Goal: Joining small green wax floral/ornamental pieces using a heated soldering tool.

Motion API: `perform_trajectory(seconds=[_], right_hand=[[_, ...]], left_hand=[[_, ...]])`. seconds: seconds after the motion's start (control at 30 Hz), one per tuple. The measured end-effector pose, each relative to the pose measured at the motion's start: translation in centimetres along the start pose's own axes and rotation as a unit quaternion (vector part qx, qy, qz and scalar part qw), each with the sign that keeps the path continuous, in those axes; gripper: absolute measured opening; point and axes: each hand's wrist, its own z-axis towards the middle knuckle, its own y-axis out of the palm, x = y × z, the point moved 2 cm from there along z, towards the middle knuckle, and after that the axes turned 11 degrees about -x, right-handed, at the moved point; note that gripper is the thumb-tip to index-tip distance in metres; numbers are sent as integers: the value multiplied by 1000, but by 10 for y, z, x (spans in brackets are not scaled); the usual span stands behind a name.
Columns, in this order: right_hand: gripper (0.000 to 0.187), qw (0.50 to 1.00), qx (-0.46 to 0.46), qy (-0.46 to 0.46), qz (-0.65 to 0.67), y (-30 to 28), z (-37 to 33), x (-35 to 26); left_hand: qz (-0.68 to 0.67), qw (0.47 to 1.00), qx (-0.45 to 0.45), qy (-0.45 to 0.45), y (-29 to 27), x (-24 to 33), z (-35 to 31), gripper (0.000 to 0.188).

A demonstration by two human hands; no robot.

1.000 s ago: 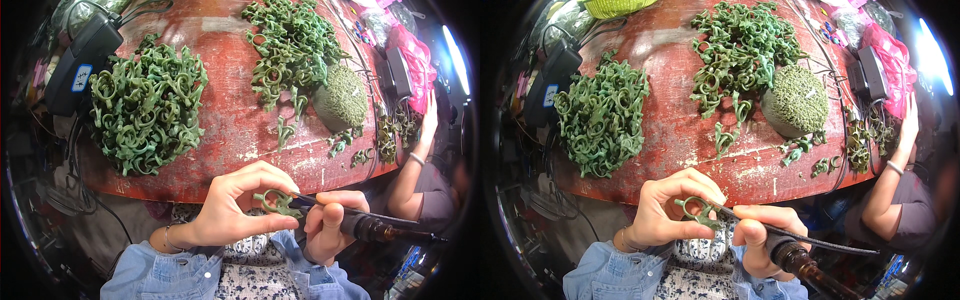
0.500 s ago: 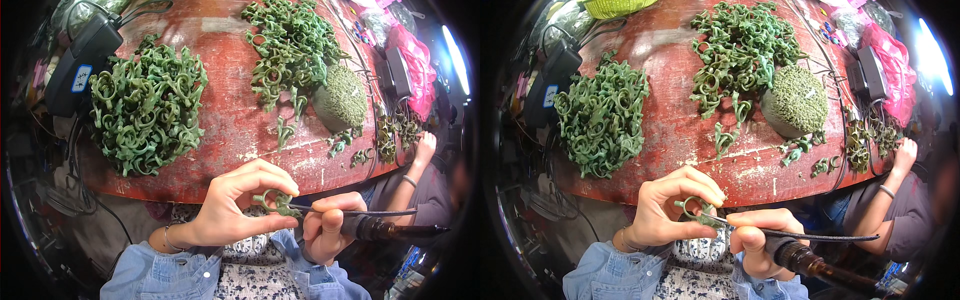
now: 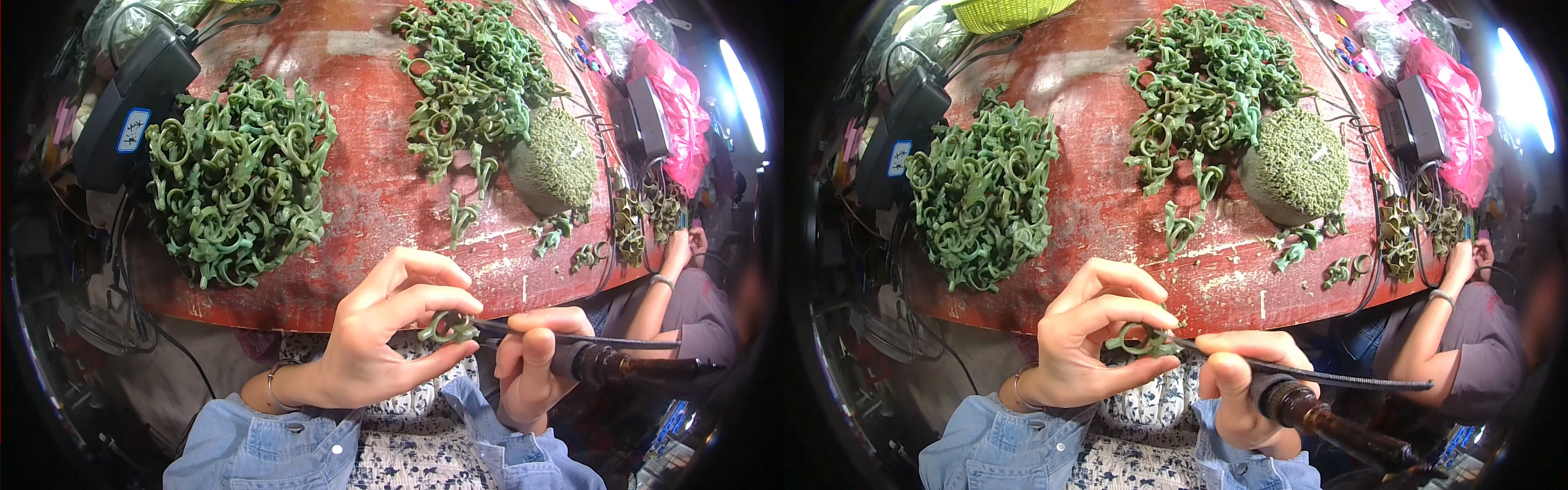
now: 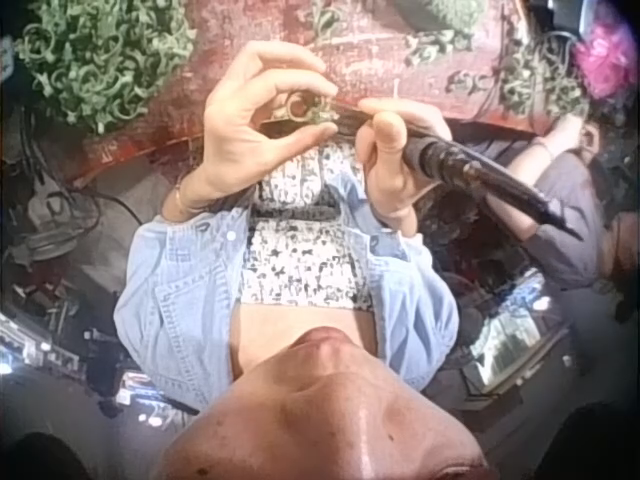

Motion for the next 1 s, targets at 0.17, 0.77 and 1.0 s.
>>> perform_trajectory(seconds=[0.17,0.77,1.0], right_hand=[[22,1000,19,6,-2,1,2,5],[18,997,5,-3,79,-9,2,-2],[20,999,4,42,13,-6,6,-3]], left_hand=[[2,1000,-14,-3,0,-3,2,34],[54,997,-25,41,0,4,7,36],[99,993,-35,49,1,5,5,35]])
